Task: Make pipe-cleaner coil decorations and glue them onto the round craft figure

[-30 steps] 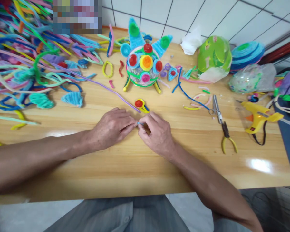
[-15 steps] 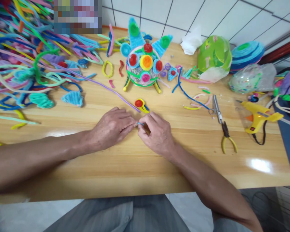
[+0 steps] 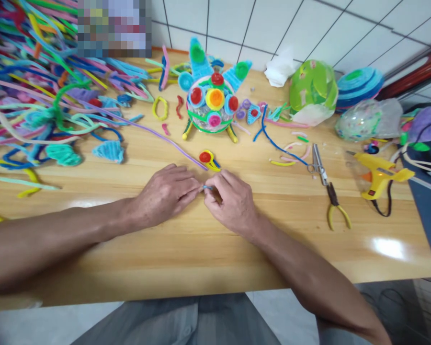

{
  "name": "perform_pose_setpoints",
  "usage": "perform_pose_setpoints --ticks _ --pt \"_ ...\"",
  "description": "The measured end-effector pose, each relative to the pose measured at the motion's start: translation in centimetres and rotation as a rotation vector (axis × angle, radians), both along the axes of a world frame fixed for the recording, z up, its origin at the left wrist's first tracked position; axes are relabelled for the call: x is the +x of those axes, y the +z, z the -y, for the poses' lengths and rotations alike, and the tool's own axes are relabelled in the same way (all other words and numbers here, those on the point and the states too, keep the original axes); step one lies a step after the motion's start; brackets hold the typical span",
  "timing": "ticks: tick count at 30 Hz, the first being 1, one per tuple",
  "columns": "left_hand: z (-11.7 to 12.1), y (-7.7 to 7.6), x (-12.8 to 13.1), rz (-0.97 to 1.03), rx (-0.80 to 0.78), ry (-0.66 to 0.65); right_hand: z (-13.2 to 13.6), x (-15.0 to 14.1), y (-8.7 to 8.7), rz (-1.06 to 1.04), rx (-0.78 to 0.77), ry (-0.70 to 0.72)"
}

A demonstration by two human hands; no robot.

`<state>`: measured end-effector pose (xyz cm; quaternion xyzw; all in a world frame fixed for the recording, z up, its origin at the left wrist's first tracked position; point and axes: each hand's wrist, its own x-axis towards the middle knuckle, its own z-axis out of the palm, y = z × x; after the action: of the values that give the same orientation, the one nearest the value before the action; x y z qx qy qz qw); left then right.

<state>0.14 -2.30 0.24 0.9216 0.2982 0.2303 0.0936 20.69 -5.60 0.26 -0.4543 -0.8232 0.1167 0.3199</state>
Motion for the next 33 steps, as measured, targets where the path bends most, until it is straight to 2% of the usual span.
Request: perform_pose_setpoints --ticks 9,33 --pt "0.1 0.11 -0.08 0.145 0.088 -0.032 0.07 0.2 0.35 0.009 0.156 0.011" --pt "0.04 -0.13 0.01 0.158 0.058 -0.039 -0.06 0.26 0.23 0.005 0.156 0.025"
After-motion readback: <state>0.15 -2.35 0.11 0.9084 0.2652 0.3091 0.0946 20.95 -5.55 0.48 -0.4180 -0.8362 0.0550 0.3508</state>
